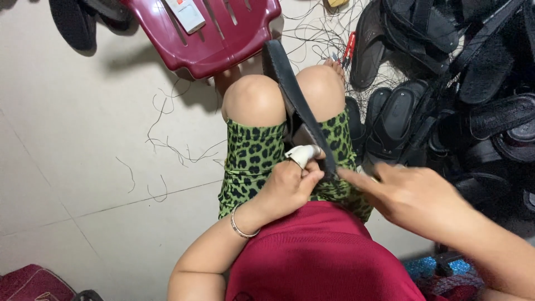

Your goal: The person sits on the floor and sews a black shoe using a needle and thread. They repeatedly pull the thread through the shoe's sole and upper, adjusting the shoe's position as needed. The person handles the shoe and thread throughout the process.

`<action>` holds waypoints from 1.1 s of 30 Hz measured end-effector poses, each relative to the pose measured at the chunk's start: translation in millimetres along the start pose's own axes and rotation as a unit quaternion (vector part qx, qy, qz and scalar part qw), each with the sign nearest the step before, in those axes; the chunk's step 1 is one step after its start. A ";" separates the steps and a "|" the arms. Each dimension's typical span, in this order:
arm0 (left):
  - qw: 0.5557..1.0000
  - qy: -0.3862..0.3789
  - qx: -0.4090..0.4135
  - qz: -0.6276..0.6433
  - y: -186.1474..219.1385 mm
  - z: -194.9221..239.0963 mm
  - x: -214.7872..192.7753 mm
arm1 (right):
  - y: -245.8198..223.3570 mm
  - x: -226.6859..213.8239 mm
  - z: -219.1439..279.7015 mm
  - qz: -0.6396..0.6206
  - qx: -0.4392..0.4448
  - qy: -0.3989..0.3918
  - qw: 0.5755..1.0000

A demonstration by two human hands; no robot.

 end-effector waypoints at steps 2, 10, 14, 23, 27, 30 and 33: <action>0.999 0.024 0.001 0.023 -1.1 -2.3 -0.7 | 14.9 -14.5 30.2 0.023 0.073 -0.124 0.989; 0.987 0.057 0.071 -0.134 14.2 -1.1 -13.1 | 24.4 54.1 -8.7 -0.503 0.068 0.062 0.859; 0.992 0.083 0.060 -0.071 3.0 -2.4 3.5 | 1.0 78.4 -32.5 -0.718 0.013 0.204 0.665; 0.983 0.162 0.043 0.075 -21.2 -6.5 -5.3 | 11.6 76.7 12.1 -0.681 0.057 0.184 0.706; 0.995 0.080 0.041 0.043 -2.9 -6.0 -14.8 | -6.1 80.9 -13.7 -0.561 0.050 0.188 0.804; 0.982 0.022 0.051 -0.182 10.0 -11.8 -7.2 | -13.4 86.8 -27.1 -0.613 0.051 0.249 0.748; 0.982 0.096 0.097 -0.132 8.0 -22.1 3.7 | -13.2 88.8 -31.2 -0.684 0.074 0.300 0.660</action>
Point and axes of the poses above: each hand's wrist, its own z-axis away from the middle knuckle, its own x-axis out of the palm, y = z × x, the point moved 2 cm from there along -z, towards the middle knuckle, and after that the axes turned 9 degrees about -y, right-handed, at the moved point
